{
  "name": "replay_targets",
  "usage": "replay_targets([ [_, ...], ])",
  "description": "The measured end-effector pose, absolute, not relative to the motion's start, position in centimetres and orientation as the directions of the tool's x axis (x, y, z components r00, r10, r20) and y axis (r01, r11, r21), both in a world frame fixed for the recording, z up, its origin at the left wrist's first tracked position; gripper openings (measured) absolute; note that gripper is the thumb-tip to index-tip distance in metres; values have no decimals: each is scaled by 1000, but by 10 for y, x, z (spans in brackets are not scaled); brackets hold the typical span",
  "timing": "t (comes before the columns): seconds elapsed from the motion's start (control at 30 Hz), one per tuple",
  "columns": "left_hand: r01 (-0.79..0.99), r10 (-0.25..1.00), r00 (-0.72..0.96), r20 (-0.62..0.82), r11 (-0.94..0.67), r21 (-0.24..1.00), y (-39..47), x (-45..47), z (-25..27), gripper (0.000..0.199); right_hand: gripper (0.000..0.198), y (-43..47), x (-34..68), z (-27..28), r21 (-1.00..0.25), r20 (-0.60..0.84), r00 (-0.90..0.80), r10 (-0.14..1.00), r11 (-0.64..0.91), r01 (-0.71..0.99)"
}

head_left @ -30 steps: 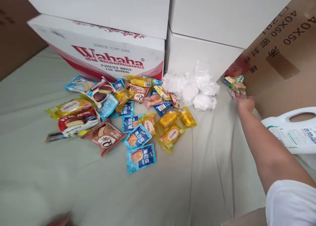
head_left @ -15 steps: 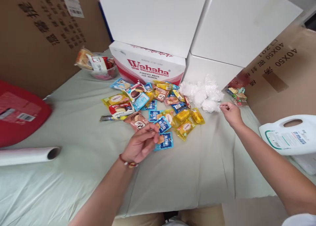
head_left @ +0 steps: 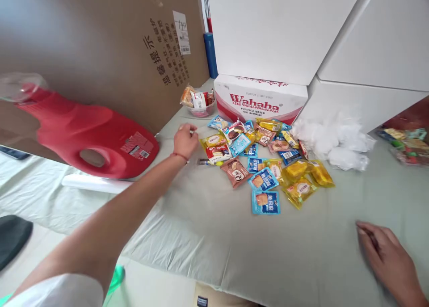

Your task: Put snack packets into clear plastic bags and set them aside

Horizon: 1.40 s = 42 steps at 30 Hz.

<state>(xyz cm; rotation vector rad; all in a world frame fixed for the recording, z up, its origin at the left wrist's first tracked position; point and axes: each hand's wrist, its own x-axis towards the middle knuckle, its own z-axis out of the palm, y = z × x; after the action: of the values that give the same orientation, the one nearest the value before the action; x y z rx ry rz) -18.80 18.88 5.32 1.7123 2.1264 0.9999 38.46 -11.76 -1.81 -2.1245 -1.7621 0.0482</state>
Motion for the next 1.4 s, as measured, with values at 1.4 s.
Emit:
replay_targets([
  [1.4, -818, 923, 193, -334, 339, 465, 118, -33, 129, 32, 32, -114, 368, -11, -544, 243, 298, 923, -124, 830],
])
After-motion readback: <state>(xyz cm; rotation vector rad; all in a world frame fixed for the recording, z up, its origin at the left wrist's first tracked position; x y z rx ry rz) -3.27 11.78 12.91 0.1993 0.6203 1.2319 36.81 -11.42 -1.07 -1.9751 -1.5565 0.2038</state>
